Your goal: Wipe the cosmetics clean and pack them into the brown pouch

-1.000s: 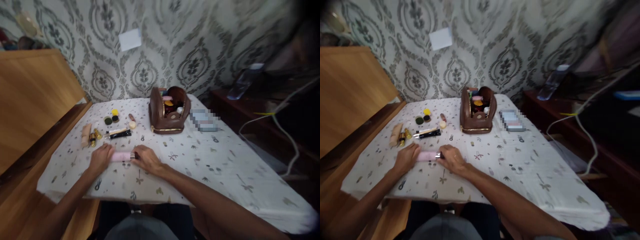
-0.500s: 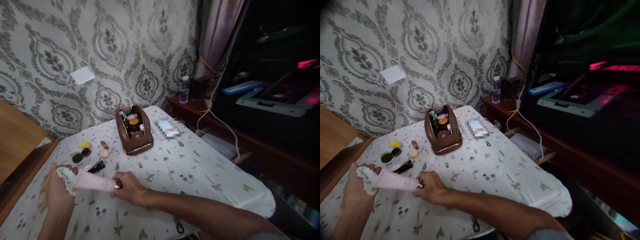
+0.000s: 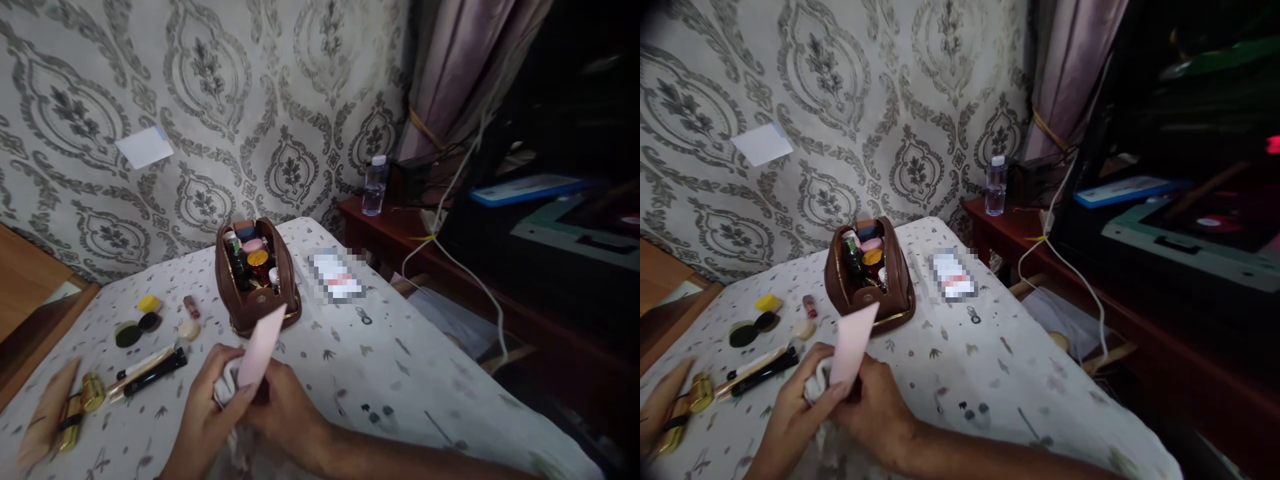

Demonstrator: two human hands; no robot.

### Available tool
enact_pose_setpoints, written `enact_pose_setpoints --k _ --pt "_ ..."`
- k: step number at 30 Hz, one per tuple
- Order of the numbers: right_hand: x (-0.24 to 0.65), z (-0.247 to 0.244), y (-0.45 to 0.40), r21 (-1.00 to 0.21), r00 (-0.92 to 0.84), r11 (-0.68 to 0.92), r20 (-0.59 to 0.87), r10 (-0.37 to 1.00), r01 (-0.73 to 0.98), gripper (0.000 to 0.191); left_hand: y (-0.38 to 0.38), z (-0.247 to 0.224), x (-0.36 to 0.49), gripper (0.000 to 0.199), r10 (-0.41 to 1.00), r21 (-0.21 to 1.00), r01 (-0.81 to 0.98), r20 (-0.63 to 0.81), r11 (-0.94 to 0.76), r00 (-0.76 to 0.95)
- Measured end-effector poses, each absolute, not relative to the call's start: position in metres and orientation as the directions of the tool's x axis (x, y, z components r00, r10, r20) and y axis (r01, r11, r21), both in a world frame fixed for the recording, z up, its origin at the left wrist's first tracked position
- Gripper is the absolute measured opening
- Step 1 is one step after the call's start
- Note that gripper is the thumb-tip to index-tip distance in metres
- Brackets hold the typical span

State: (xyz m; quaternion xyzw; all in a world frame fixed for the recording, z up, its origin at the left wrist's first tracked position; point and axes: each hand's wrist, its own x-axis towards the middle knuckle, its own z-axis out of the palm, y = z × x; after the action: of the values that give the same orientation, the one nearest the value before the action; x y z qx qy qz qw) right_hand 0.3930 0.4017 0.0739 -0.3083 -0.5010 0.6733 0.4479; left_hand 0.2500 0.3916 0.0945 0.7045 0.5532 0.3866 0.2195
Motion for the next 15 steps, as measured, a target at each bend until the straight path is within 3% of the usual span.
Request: enact_pose_setpoints --k 4,9,12,14,15 --pt "0.418 0.070 0.406 -0.999 -0.533 -0.005 0.021 0.846 -0.047 0.010 0.393 0.092 0.253 0.016 0.884 0.640 0.610 0.345 -0.467 0.315" --pt "0.442 0.064 0.411 -0.972 -0.604 0.201 0.090 0.792 0.118 0.010 0.401 0.076 0.252 0.023 0.835 0.576 0.605 0.384 -0.550 0.394" --pt "0.461 0.080 0.417 -0.969 -0.558 0.184 0.061 0.827 0.167 0.018 0.404 0.072 0.253 0.019 0.785 0.577 0.537 0.394 -0.616 0.478" --pt "0.472 0.098 0.423 -0.971 -0.501 0.208 0.122 0.857 0.118 0.030 0.404 0.070 0.255 0.017 0.788 0.610 0.505 0.405 -0.611 0.464" --pt "0.476 0.108 0.427 -0.969 -0.511 0.225 0.145 0.847 0.098 0.026 0.402 0.069 0.257 0.017 0.798 0.633 0.492 0.413 -0.598 0.439"
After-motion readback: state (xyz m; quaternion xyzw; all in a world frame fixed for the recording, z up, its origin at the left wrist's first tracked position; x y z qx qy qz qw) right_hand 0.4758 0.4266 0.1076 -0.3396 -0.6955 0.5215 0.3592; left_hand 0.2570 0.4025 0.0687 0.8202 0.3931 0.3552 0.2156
